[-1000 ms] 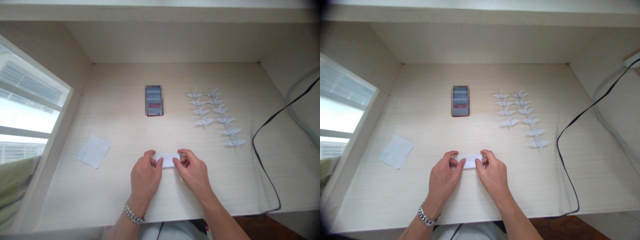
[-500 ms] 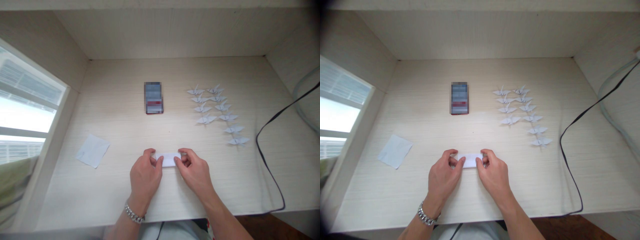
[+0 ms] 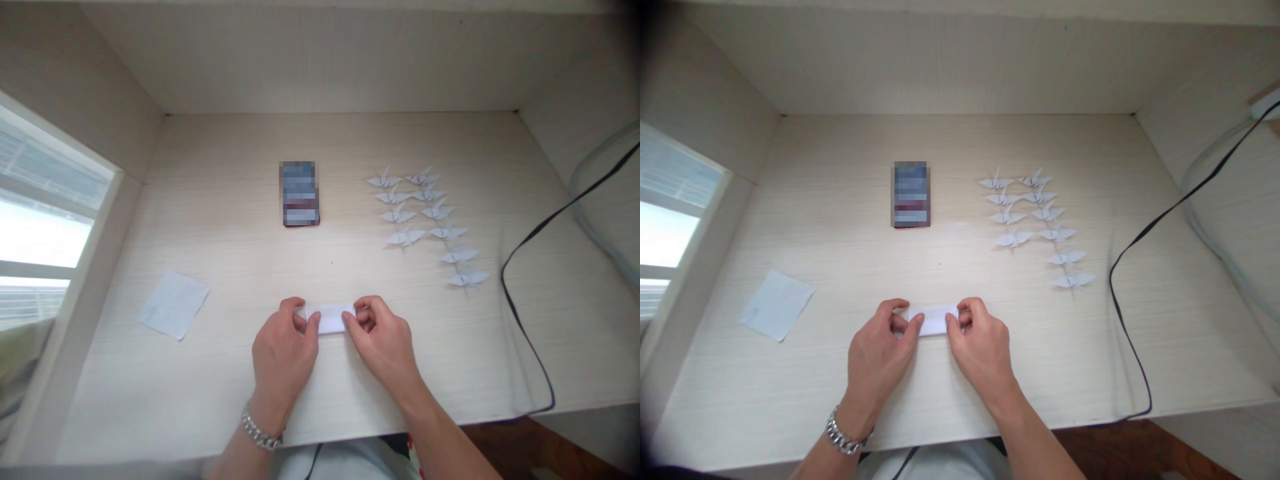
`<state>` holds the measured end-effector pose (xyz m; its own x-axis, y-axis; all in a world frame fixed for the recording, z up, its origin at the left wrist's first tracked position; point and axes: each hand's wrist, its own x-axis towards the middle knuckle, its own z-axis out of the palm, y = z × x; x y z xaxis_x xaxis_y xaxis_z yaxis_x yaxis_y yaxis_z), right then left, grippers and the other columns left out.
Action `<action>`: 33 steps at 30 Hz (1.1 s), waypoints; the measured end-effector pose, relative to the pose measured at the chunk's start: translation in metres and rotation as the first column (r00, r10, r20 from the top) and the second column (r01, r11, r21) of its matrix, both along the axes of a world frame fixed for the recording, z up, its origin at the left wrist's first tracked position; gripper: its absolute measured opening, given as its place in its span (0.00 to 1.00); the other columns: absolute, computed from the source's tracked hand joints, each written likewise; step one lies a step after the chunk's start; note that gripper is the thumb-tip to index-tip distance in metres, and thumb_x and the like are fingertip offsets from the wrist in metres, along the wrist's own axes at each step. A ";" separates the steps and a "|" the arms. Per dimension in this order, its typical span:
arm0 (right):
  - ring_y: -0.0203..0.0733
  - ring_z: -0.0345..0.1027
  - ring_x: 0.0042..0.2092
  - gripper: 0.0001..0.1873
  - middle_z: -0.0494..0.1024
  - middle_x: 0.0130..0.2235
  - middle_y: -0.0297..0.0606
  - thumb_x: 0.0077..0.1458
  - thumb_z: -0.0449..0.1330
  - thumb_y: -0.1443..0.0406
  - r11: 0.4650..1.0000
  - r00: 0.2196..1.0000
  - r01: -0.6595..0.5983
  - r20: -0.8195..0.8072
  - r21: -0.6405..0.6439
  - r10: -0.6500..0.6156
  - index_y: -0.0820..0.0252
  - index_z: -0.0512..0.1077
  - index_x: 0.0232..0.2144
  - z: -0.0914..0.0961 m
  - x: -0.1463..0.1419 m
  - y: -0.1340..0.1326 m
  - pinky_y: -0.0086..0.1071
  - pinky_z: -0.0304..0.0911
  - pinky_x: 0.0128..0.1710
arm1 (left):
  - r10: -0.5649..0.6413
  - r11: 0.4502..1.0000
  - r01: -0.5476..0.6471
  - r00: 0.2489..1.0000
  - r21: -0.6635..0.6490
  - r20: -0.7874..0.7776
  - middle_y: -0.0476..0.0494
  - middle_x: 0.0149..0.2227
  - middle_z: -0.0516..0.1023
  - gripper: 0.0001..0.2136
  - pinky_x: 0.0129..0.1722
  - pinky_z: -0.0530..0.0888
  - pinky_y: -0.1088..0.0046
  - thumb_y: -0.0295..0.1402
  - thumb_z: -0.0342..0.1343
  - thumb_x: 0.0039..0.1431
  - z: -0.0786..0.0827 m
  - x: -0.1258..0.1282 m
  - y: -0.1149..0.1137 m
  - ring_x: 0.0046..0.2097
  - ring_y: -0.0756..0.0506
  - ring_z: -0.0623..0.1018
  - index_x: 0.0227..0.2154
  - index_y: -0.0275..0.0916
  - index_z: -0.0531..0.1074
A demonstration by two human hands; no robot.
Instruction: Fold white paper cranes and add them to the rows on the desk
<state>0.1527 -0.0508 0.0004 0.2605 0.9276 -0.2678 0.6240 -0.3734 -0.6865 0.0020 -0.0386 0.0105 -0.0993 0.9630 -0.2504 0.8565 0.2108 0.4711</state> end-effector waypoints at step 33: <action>0.37 0.66 0.32 0.07 0.72 0.29 0.33 0.51 0.55 0.62 0.993 0.955 -0.058 0.295 0.099 0.026 0.52 0.74 0.31 0.001 -0.010 -0.005 0.29 0.58 0.33 | -0.120 0.973 0.138 0.987 0.183 -0.104 0.47 0.27 0.73 0.09 0.36 0.65 0.69 0.38 0.49 0.56 -0.005 0.001 -0.005 0.34 0.44 0.70 0.32 0.42 0.72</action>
<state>0.1432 -0.0555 0.0016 0.2727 0.9583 -0.0856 0.8171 -0.2777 -0.5052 0.0031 -0.0440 0.0050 0.0147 0.9982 -0.0586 0.9122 0.0106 0.4097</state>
